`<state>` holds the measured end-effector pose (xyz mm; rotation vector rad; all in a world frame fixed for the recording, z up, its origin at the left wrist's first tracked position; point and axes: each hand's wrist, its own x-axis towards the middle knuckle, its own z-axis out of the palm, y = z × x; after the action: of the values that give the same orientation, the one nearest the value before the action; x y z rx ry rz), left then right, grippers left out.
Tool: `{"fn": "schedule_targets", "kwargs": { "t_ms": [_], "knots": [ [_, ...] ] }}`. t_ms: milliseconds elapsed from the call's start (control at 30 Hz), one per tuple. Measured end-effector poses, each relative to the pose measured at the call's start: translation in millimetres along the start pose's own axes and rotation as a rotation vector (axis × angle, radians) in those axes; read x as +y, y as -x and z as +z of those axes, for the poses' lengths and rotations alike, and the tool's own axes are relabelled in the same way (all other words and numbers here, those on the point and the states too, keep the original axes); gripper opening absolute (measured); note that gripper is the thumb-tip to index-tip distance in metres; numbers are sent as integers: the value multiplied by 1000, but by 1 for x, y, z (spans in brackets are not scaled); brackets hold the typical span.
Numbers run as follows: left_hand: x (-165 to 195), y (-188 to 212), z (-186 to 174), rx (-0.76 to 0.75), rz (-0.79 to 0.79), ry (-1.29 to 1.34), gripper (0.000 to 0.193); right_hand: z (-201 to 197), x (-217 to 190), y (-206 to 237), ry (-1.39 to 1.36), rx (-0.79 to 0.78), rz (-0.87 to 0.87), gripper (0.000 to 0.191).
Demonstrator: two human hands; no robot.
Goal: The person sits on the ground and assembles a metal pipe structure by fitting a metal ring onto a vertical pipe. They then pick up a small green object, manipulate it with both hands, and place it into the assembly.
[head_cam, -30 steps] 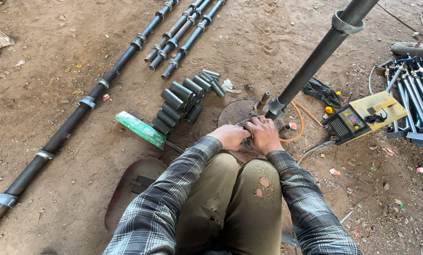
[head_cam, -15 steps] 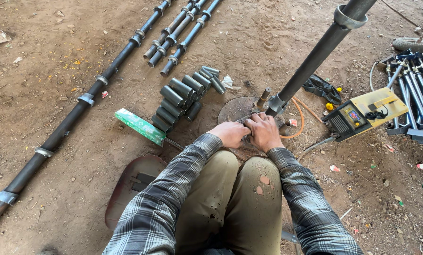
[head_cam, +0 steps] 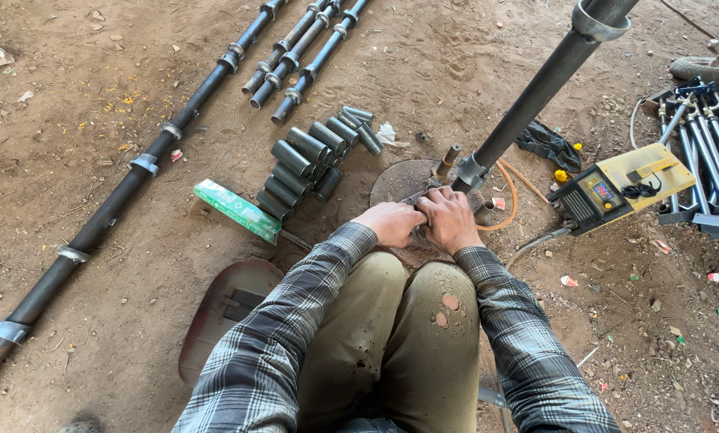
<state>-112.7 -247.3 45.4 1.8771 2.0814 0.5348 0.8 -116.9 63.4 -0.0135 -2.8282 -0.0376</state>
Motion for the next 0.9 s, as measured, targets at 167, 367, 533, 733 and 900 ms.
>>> {"fn": "schedule_targets", "kwargs": {
  "t_ms": [167, 367, 533, 733, 900],
  "knots": [
    [2, 1, -1, -19, -14, -2, 28, 0, 0, 0, 11, 8, -6, 37],
    [1, 1, -1, -17, -13, -11, 30, -1, -1, 0, 5, 2, -4, 37],
    [1, 1, -1, -17, -1, -8, 32, -2, -1, 0, 4, -2, -4, 38],
    [2, -1, -2, -27, -2, -19, 33, -2, 1, -1, 22, -16, 3, 37],
    [3, -1, -4, -13, 0, -5, 34, -3, 1, -1, 18, 9, -5, 37]
  ]
}}
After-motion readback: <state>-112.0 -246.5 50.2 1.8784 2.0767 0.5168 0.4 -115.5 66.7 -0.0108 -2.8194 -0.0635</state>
